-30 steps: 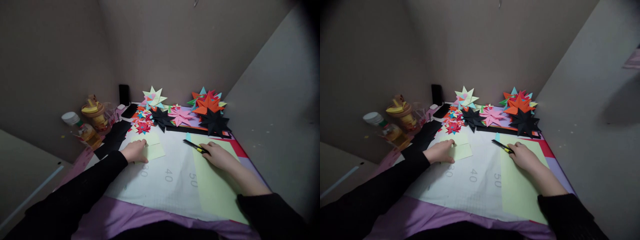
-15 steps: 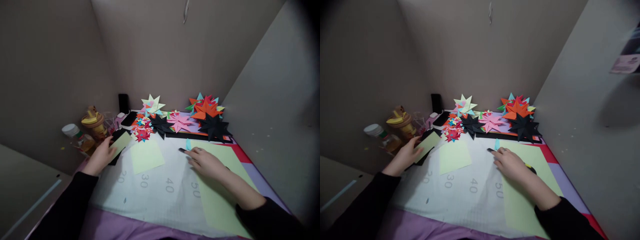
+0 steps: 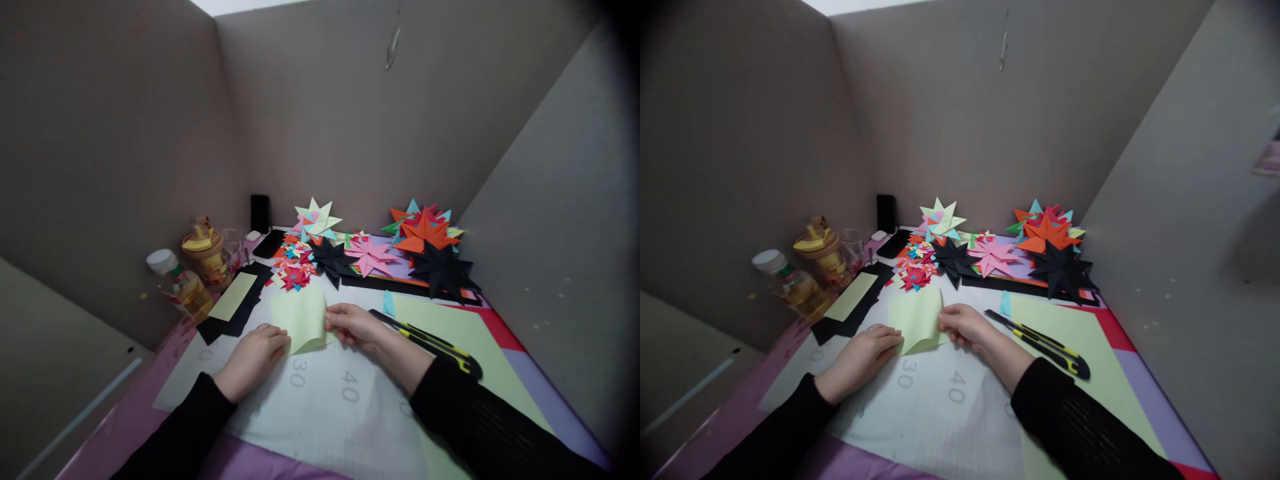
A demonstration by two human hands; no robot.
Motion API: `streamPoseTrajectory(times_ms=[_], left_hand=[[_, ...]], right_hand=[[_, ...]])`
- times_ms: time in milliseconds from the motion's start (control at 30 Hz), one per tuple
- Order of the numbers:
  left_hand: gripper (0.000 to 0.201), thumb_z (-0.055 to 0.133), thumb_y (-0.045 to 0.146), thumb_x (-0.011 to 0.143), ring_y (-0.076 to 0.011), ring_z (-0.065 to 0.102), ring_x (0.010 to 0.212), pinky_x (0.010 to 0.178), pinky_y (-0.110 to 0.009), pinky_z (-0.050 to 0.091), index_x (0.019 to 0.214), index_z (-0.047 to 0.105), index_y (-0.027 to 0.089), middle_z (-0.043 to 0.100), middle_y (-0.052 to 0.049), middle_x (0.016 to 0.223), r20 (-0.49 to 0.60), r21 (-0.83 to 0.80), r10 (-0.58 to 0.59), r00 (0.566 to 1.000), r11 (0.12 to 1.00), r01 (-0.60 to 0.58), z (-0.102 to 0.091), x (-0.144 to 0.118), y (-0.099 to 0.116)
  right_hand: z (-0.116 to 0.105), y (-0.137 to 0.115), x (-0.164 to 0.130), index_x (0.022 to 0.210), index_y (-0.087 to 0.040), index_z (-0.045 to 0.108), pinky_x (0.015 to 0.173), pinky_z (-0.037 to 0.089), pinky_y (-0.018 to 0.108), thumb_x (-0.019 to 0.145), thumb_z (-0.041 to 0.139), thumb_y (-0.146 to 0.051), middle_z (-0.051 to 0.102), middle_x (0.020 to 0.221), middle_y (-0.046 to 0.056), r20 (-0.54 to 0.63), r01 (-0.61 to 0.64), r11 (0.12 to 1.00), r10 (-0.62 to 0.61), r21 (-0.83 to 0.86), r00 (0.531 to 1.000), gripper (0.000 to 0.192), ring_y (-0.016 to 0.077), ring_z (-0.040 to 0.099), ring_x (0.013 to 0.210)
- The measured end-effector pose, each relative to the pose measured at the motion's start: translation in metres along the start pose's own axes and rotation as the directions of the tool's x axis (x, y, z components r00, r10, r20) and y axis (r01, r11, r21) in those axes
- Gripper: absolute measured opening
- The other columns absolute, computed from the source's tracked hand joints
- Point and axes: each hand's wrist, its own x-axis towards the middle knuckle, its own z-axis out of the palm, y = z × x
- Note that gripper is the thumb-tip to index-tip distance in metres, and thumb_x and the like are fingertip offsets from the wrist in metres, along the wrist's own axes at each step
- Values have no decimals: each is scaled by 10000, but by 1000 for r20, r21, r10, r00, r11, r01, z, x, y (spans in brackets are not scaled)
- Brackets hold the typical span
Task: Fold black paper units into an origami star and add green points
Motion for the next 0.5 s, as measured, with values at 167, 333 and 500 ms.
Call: streamPoseTrajectory(times_ms=[167,333,500], left_hand=[[272,496,136,872,-229,612,1023,911,-373,481,1047,688,217,690,-72,1103,68,-33,-9,998,999,12,-6,-6,5],[280,575,204,834,-245,595,1076,955,-405,460,1102,651,232,663,-81,1139,13,-183,-91,996,979,92,1,-11,1],[816,698,354,735,-324,410,1301,1031,-499,380,1426,288,214,303,-189,1485,-290,-574,-478,829,780,249,13,-10,-15]], right_hand=[[18,6,5,800,-143,589,297,250,169,734,681,-413,530,496,-48,29,31,998,-29,-61,999,293,56,397,324],[27,7,-5,868,-122,646,540,447,226,702,671,-269,646,734,20,66,297,951,-291,-88,954,223,134,571,612],[15,7,-28,803,-158,660,739,488,292,728,631,-191,656,896,61,170,616,698,-601,-365,781,86,200,598,848]])
